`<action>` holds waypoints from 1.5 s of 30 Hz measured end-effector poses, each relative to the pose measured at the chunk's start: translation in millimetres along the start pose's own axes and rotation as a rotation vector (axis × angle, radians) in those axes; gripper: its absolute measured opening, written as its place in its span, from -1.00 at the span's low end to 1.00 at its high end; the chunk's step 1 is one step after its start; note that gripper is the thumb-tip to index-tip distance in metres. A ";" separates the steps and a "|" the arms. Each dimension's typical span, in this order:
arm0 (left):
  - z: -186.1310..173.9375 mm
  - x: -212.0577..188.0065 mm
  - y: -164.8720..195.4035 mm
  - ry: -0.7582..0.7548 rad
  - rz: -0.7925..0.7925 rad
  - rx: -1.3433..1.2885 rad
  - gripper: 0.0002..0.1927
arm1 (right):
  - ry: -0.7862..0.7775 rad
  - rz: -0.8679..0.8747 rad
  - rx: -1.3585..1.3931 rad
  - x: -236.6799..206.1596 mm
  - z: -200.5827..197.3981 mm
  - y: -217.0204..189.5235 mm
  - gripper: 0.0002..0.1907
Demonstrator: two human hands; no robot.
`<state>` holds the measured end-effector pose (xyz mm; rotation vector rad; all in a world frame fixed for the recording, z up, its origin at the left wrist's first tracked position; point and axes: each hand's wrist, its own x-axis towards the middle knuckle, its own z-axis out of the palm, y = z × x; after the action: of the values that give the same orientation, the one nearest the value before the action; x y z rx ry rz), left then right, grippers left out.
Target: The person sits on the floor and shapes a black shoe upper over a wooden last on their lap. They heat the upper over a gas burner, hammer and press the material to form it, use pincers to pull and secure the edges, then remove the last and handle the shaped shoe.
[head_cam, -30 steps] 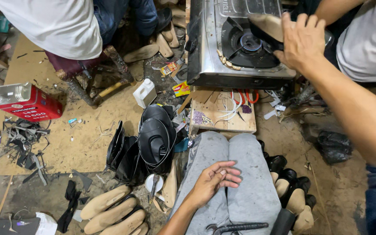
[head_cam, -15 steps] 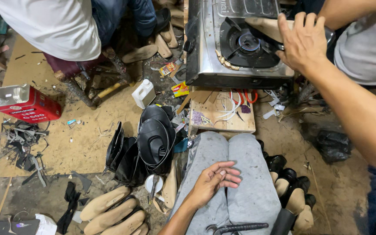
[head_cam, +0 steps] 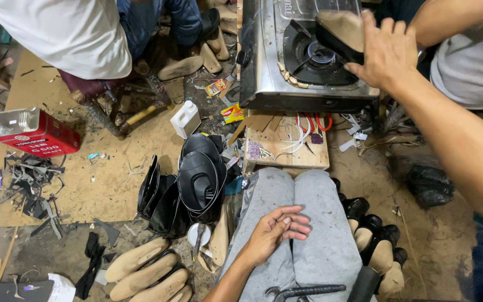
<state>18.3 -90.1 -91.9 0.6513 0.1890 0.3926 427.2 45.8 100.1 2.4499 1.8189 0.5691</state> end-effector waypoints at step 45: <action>123.1 -37.7 100.7 0.002 0.749 1.245 -0.04 | 0.281 0.054 1.558 -335.6 -124.2 -201.2 -0.29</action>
<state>-9.8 -100.4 68.8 1.9697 0.1729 1.0099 121.2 -227.0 77.0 3.1767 2.9759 -1.0319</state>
